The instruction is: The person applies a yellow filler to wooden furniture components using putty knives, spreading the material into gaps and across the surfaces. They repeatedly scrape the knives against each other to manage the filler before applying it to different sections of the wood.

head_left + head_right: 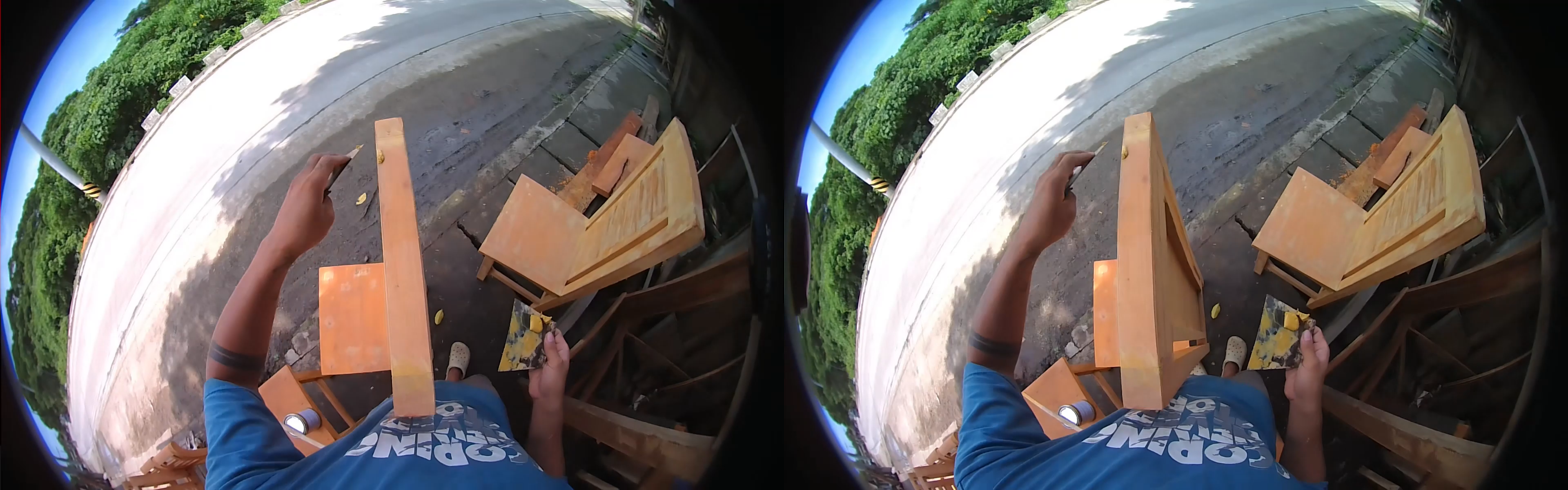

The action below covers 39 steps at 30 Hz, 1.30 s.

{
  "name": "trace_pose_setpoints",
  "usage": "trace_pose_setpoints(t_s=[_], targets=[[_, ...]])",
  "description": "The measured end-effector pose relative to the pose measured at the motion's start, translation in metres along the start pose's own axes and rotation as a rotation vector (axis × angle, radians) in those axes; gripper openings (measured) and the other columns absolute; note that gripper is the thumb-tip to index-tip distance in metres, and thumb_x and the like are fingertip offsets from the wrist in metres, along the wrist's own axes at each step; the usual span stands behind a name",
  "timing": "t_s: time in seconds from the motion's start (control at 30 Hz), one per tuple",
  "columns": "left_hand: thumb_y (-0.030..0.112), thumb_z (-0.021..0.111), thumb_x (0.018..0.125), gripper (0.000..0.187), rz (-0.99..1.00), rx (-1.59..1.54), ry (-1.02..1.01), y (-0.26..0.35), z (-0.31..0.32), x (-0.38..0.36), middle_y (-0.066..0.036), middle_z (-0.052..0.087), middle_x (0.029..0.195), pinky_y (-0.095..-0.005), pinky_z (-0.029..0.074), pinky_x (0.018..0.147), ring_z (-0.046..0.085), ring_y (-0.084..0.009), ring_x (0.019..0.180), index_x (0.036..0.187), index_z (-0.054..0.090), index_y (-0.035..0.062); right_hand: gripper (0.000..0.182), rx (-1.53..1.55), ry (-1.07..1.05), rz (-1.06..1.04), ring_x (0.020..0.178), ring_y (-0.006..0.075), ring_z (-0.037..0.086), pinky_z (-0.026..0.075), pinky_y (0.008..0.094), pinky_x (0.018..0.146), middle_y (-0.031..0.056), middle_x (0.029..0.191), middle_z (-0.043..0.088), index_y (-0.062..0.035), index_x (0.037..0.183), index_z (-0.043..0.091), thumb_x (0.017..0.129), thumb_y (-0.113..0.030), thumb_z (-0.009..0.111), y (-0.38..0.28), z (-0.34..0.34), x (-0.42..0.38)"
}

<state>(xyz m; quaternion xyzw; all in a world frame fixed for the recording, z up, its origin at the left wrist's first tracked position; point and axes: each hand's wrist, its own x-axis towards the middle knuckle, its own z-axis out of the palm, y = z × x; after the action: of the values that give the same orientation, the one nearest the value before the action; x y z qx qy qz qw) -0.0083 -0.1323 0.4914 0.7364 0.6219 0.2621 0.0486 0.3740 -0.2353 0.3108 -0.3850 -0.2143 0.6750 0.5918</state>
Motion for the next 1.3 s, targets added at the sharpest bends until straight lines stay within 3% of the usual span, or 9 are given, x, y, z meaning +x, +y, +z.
trace_pose_setpoints(t_s=[0.2,0.33,0.47,0.63,0.77,0.83,0.9,1.07,1.3], targets=[[-0.02,0.035,0.065,0.062,0.1,0.266,-0.396,0.042,-0.02,0.063,-0.022,0.06,0.113,-0.0418,0.045,0.095,0.057,-0.0336,0.109,0.118,0.059,0.001,0.02,0.016,-0.04,0.028,0.091,0.0137,0.061,0.05,0.0288,0.083,0.0084,0.103,0.061,0.0009,0.11,0.051,0.097,-0.013,0.044,0.004,0.007,0.007],[-0.019,0.038,0.067,0.057,0.17,0.208,-0.806,0.08,-0.055,0.066,-0.021,0.062,0.111,-0.0413,0.047,0.091,0.06,-0.0336,0.103,0.116,0.061,0.0007,0.021,0.031,-0.014,-0.005,0.092,0.0143,0.061,0.049,0.0292,0.083,0.0085,0.103,0.06,0.0012,0.11,0.051,0.097,-0.014,0.044,0.009,0.011,0.006],[-0.017,0.04,0.062,0.054,0.257,0.207,-0.375,0.042,-0.027,0.083,-0.022,0.061,0.109,-0.0421,0.047,0.088,0.058,-0.0361,0.1,0.11,0.062,-0.0026,0.026,0.041,-0.006,-0.015,0.096,0.0162,0.061,0.048,0.0303,0.087,0.0097,0.107,0.06,0.0019,0.116,0.049,0.096,-0.014,0.045,0.015,0.001,0.001],[-0.021,0.039,0.065,0.06,0.267,0.358,-0.292,0.049,0.007,0.045,-0.018,0.055,0.117,-0.0418,0.044,0.094,0.053,-0.0344,0.111,0.118,0.057,-0.0009,0.028,0.028,0.037,-0.043,0.098,0.017,0.061,0.047,0.0307,0.089,0.0105,0.109,0.06,0.0023,0.118,0.048,0.096,-0.015,0.045,0.017,-0.006,-0.006],[-0.024,0.037,0.062,0.062,0.257,0.176,-0.592,0.075,-0.045,0.043,-0.018,0.059,0.114,-0.0411,0.045,0.096,0.054,-0.0328,0.111,0.115,0.06,-0.0004,0.028,0.024,0.062,-0.072,0.097,0.0171,0.061,0.048,0.0306,0.088,0.0107,0.109,0.06,0.0026,0.118,0.048,0.096,-0.015,0.044,0.017,-0.004,-0.009],[-0.022,0.034,0.062,0.061,0.283,0.31,-0.382,0.058,-0.037,0.067,-0.02,0.061,0.112,-0.0414,0.046,0.095,0.057,-0.0339,0.107,0.111,0.063,-0.0004,0.027,0.025,0.068,-0.072,0.097,0.0172,0.061,0.048,0.0307,0.088,0.0108,0.109,0.06,0.0026,0.117,0.048,0.096,-0.015,0.044,0.015,-0.004,-0.011],[-0.021,0.033,0.062,0.062,0.15,0.252,-0.461,0.058,-0.028,0.097,-0.021,0.062,0.111,-0.0409,0.046,0.094,0.057,-0.0338,0.107,0.111,0.064,0.0009,0.027,0.029,0.077,-0.064,0.097,0.0174,0.061,0.049,0.0309,0.087,0.0108,0.109,0.06,0.0025,0.117,0.048,0.097,-0.015,0.044,0.015,-0.004,-0.012],[-0.02,0.035,0.061,0.063,0.189,0.321,-0.551,0.052,-0.004,0.126,-0.021,0.063,0.108,-0.0402,0.046,0.093,0.058,-0.0332,0.106,0.111,0.065,0.0035,0.024,0.03,0.091,-0.069,0.096,0.0164,0.061,0.049,0.031,0.087,0.0098,0.107,0.06,0.0017,0.115,0.05,0.097,-0.013,0.043,0.014,0.004,-0.013],[-0.017,0.037,0.062,0.061,0.182,0.375,-0.645,0.085,-0.02,0.082,-0.017,0.063,0.105,-0.0371,0.045,0.093,0.054,-0.0292,0.106,0.111,0.066,0.0057,0.027,0.039,0.035,0.026,0.098,0.0171,0.061,0.049,0.031,0.087,0.0104,0.11,0.06,0.0019,0.118,0.048,0.097,-0.015,0.045,0.016,-0.013,-0.008]])
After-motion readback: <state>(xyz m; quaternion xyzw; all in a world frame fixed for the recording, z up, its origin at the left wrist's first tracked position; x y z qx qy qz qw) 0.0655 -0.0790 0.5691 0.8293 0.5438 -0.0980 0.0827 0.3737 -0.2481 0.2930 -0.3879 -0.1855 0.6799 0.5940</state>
